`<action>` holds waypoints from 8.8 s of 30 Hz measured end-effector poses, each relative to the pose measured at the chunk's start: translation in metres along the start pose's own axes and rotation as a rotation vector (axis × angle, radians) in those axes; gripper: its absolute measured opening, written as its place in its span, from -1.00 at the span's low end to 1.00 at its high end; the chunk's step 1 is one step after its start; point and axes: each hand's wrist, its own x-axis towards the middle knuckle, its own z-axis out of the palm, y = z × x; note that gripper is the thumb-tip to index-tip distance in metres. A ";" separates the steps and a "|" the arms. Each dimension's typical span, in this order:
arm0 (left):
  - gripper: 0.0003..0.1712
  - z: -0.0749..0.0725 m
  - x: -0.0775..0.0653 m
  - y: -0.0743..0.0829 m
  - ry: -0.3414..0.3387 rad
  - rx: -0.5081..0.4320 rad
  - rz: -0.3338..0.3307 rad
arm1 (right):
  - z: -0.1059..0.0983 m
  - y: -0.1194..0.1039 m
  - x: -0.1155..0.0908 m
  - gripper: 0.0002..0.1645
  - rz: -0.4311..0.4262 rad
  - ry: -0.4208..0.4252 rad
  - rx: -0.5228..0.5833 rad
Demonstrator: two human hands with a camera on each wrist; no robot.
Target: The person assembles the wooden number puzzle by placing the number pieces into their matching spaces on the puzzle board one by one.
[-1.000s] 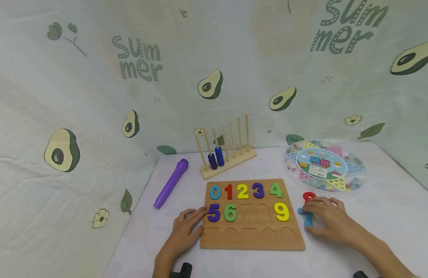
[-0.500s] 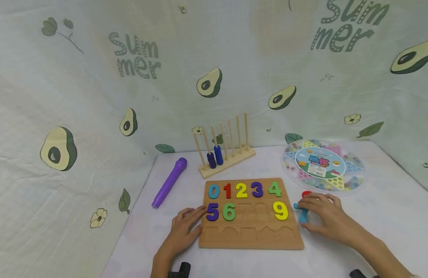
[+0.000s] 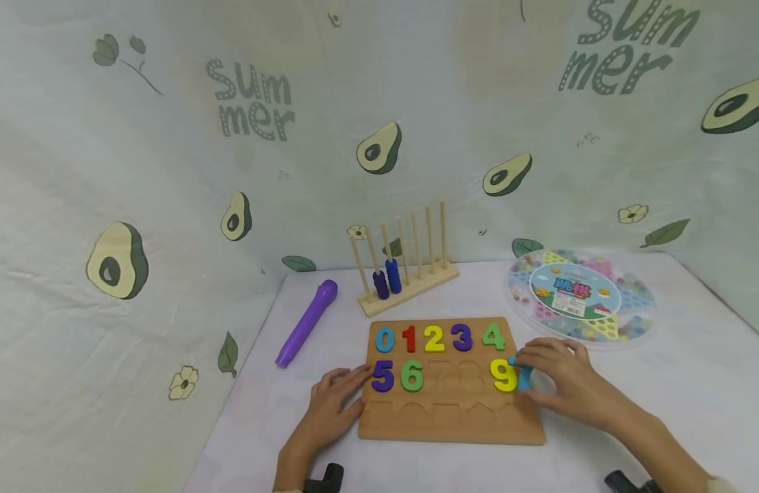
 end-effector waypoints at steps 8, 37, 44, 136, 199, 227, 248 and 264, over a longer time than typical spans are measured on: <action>-0.42 0.000 -0.002 0.003 -0.002 0.018 -0.015 | 0.005 -0.009 0.011 -0.45 -0.023 -0.019 0.056; -0.40 -0.003 0.001 0.003 -0.008 0.012 -0.015 | 0.027 -0.039 0.043 -0.51 -0.040 -0.111 0.102; -0.42 0.000 0.001 0.005 -0.015 0.006 0.007 | 0.037 -0.041 0.046 -0.50 -0.067 -0.129 0.124; -0.40 0.001 -0.003 0.005 0.001 0.006 0.001 | 0.028 -0.018 0.032 -0.64 -0.001 -0.049 -0.002; -0.41 0.002 -0.004 0.003 -0.005 0.004 -0.012 | 0.003 0.055 -0.017 -0.44 0.171 -0.075 -0.071; -0.41 -0.003 -0.002 0.008 -0.010 0.005 -0.015 | -0.004 0.015 0.008 -0.48 0.066 -0.057 0.000; -0.42 -0.001 -0.003 0.006 -0.001 0.029 -0.005 | 0.004 -0.006 0.020 -0.49 0.007 -0.067 0.048; -0.42 -0.001 -0.003 0.008 0.004 0.025 -0.002 | 0.022 -0.018 0.029 -0.51 -0.010 -0.095 0.034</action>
